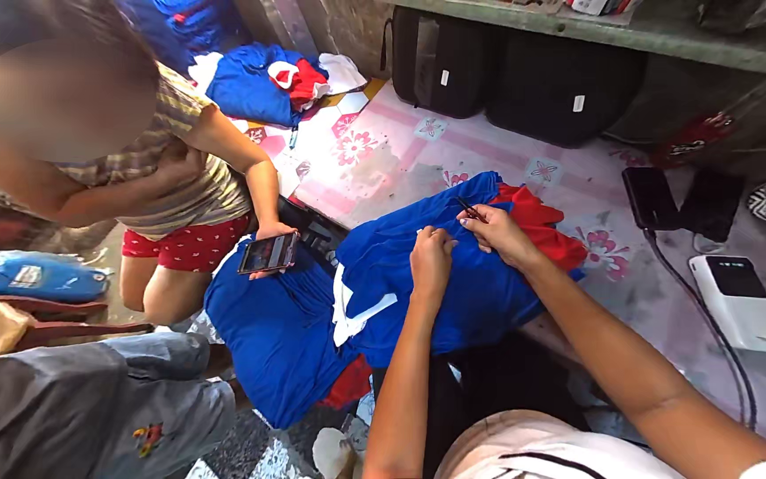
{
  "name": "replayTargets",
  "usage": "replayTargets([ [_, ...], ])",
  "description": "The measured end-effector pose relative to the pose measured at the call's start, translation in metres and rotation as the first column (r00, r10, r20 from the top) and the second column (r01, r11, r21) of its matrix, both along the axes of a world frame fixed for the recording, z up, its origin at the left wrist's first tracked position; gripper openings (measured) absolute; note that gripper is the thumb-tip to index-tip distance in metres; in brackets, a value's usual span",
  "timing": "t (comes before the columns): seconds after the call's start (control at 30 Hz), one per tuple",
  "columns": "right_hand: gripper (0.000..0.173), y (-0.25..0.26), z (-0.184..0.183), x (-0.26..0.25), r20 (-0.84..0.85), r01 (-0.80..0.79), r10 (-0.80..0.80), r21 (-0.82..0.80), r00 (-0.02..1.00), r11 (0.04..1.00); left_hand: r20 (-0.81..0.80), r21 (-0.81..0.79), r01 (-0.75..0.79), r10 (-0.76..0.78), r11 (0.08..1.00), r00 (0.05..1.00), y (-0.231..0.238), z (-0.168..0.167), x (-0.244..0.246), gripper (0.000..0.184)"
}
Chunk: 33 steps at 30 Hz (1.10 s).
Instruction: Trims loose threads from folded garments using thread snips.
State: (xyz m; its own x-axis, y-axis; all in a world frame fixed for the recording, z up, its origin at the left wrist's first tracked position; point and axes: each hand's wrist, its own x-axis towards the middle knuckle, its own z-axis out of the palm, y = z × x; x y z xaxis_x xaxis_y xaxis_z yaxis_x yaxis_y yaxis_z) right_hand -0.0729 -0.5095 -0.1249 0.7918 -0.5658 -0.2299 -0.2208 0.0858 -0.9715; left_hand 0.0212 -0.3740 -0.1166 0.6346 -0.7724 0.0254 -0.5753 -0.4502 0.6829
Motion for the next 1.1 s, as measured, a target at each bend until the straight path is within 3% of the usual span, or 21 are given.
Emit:
replayTargets([
  [0.23, 0.017, -0.002, -0.003, 0.000, 0.018, -0.008, 0.008, -0.001, 1.000, 1.000, 0.119, -0.254, -0.247, 0.284, 0.935, 0.952, 0.060, -0.003, 0.012, 0.018],
  [0.3, 0.019, 0.001, -0.002, 0.000, -0.030, -0.013, 0.009, -0.132, 1.000, 0.991, 0.234, -0.272, -0.248, 0.314, 0.930, 0.920, 0.068, -0.007, 0.005, 0.019],
  [0.4, 0.031, 0.007, 0.011, -0.008, -0.200, -0.118, 0.026, -0.466, 0.980, 0.877, 0.317, -0.118, -0.336, 0.356, 0.934, 0.879, 0.084, -0.015, 0.013, 0.047],
  [0.47, 0.023, 0.015, 0.020, -0.012, -0.261, -0.152, -0.021, -0.623, 0.965, 0.767, 0.315, -0.067, -0.397, 0.397, 0.915, 0.862, 0.094, -0.007, 0.021, 0.031],
  [0.53, 0.019, 0.020, 0.030, -0.015, -0.209, -0.091, -0.089, -0.717, 0.974, 0.691, 0.243, -0.079, -0.362, 0.371, 0.929, 0.896, 0.097, 0.009, 0.029, 0.019],
  [0.63, 0.022, 0.016, 0.052, -0.009, -0.129, -0.039, -0.101, -0.783, 0.987, 0.621, 0.101, -0.235, -0.310, 0.341, 0.921, 0.935, 0.093, 0.032, 0.052, 0.017],
  [0.7, 0.033, 0.011, 0.064, -0.002, -0.281, -0.194, -0.044, -0.759, 0.959, 0.622, 0.045, -0.253, -0.318, 0.339, 0.914, 0.940, 0.084, 0.041, 0.066, 0.019],
  [0.73, 0.038, 0.009, 0.066, 0.003, -0.411, -0.311, -0.011, -0.706, 0.912, 0.637, 0.033, -0.252, -0.323, 0.341, 0.912, 0.939, 0.078, 0.035, 0.073, 0.019],
  [0.8, 0.028, 0.004, 0.056, 0.012, -0.554, -0.431, 0.030, -0.611, 0.832, 0.664, 0.032, -0.263, -0.320, 0.339, 0.910, 0.940, 0.066, 0.002, 0.087, 0.020],
  [0.9, 0.020, 0.000, 0.044, 0.011, -0.407, -0.271, -0.050, -0.689, 0.912, 0.672, 0.099, -0.362, -0.338, 0.397, 0.869, 0.913, 0.061, -0.040, 0.089, 0.023],
  [1.0, 0.016, 0.005, 0.051, 0.010, -0.232, -0.117, -0.149, -0.834, 0.961, 0.540, 0.240, -0.501, -0.281, 0.444, 0.818, 0.863, 0.057, -0.048, 0.071, 0.021],
  [1.1, 0.017, 0.005, 0.026, 0.020, -0.245, -0.143, -0.168, -0.875, 0.955, 0.462, 0.302, -0.596, -0.230, 0.481, 0.769, 0.823, 0.050, -0.058, 0.063, 0.012],
])
